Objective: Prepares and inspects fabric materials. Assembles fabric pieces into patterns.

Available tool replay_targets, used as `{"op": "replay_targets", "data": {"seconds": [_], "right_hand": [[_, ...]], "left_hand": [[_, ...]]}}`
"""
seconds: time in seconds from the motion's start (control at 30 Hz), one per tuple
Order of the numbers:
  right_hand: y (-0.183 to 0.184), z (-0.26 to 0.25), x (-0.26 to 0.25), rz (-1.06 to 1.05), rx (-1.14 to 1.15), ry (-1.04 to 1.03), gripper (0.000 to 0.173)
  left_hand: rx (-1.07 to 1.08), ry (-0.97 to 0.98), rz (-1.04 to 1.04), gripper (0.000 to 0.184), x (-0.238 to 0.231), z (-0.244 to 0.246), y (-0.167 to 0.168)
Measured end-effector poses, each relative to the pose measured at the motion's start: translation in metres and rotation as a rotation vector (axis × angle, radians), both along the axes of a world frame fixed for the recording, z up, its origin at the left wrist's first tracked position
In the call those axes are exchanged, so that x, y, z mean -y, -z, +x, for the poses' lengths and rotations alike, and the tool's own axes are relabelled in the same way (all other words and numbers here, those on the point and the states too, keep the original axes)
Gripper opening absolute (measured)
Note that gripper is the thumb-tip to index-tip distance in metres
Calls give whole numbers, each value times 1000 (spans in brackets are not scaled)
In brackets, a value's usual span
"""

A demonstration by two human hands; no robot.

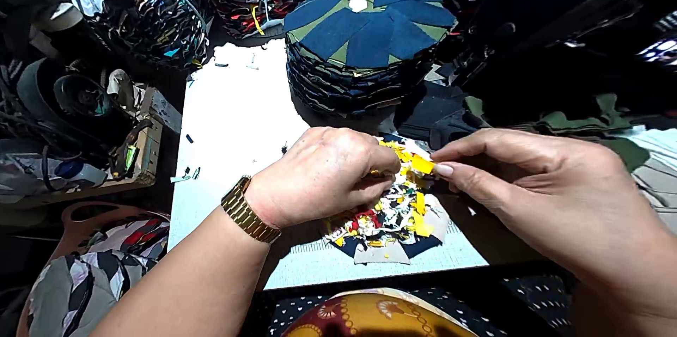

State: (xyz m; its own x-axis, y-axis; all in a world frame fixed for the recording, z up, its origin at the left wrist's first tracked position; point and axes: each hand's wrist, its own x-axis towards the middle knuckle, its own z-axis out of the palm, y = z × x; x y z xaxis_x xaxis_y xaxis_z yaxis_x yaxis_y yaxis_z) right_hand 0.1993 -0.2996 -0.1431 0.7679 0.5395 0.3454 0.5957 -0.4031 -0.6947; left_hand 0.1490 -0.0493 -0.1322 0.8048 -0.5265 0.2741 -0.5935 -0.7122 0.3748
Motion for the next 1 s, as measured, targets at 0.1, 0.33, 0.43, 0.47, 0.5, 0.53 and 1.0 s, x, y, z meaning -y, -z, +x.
{"op": "replay_targets", "data": {"seconds": [0.1,0.33,0.43,0.47,0.5,0.53,1.0], "right_hand": [[10,-5,1,-51,50,21,9],[11,-15,3,-93,90,100,9],[7,-20,3,-83,53,160,8],[9,-21,3,-95,67,144,9],[12,-22,3,-115,96,112,11],[15,-23,4,-142,136,74,14],[22,-26,-2,-115,265,-103,19]], "left_hand": [[-35,43,48,15,3,-1,1],[-32,89,78,21,6,-4,-2],[-39,110,50,21,7,-5,-4],[-52,118,41,19,7,-5,-5],[-66,126,29,17,6,-5,-6],[-80,135,16,15,6,-5,-7],[-231,193,121,4,9,-14,-15]]}}
